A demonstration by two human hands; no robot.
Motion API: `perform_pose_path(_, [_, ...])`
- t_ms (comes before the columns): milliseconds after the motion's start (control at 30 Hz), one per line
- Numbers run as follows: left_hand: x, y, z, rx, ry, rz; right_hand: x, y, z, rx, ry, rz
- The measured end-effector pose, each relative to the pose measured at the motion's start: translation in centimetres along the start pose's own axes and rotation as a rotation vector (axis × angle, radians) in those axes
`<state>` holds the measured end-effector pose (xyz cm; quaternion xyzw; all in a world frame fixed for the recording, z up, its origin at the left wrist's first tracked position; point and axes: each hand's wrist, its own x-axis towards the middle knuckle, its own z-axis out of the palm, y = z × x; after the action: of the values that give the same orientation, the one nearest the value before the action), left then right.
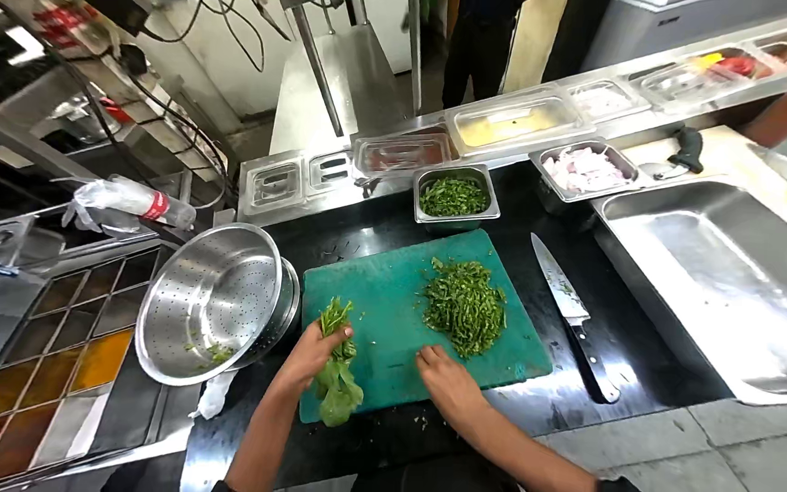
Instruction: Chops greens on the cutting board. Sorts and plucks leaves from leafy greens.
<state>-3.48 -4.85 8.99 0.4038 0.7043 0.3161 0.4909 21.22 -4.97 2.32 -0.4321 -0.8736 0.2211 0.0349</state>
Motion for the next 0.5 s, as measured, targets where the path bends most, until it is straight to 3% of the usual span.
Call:
perform_pose_path(167, [0.7, 0.3, 1.4, -0.131, -0.036, 0.010, 0.9, -0.9, -3.1, 0.047, -0.276, 0.140])
perform_pose_path(233, [0.8, 0.6, 2.1, -0.178, -0.053, 0.025, 2.0, -0.4, -3.5, 0.196, -0.277, 0.168])
perform_pose_path(333, [0.8, 0.5, 3.1, -0.247, -0.089, 0.038, 3.2, 0.4, -3.5, 0.663, -0.037, 0.237])
perform_pose_path(433, [0.2, 0.3, 4.2, -0.320, -0.110, 0.054, 4.3, -1.6, -4.1, 1.131, 0.216, 0.338])
perform_pose_path(500, [-0.5, 0.4, 5.0, -0.364, -0.086, 0.064, 4.9, -3.0, -3.7, 1.275, 0.298, 0.347])
